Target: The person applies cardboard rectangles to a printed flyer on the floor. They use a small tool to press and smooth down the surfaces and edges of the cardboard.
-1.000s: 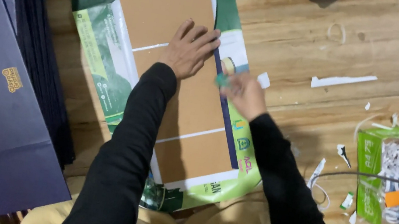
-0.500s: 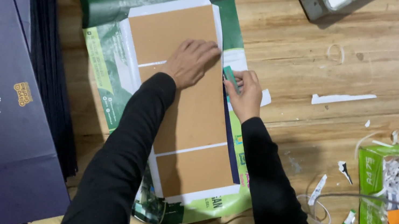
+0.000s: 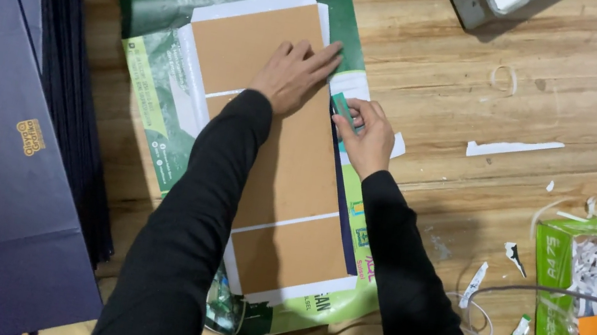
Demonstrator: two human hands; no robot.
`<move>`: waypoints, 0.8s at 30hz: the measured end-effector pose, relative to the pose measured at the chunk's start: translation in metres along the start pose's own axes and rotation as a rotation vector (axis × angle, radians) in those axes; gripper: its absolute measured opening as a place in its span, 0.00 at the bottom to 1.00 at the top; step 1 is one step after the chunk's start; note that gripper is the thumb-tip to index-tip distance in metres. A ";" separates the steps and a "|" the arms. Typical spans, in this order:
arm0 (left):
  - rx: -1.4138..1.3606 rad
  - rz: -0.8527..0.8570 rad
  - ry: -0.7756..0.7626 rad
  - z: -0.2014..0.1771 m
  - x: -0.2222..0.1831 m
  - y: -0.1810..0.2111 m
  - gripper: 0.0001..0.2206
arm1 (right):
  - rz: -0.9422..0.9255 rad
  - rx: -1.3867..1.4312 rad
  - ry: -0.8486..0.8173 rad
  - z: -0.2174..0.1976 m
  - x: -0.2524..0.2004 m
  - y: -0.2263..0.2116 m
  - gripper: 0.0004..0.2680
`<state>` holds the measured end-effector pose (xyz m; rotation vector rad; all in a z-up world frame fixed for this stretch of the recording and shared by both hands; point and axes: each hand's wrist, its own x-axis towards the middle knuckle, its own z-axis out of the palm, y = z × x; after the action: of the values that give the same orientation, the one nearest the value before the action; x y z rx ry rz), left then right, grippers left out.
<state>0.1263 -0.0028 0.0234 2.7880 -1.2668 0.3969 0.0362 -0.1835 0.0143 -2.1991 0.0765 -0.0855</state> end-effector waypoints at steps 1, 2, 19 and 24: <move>-0.001 0.001 0.001 0.009 -0.005 0.000 0.19 | 0.001 -0.001 0.001 -0.001 -0.002 -0.005 0.10; -0.002 -0.011 0.101 0.018 -0.009 0.000 0.17 | -0.045 -0.034 0.001 -0.002 -0.004 -0.010 0.10; -0.010 -0.047 0.436 0.038 -0.013 -0.002 0.03 | -0.278 -0.314 -0.057 0.004 0.034 -0.018 0.08; -0.028 -0.050 0.351 0.022 -0.013 0.000 0.06 | -0.236 -0.298 -0.345 -0.007 0.002 -0.022 0.06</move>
<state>0.1225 0.0030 -0.0014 2.5681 -1.1089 0.8148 0.0377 -0.1764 0.0368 -2.4790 -0.3868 0.1858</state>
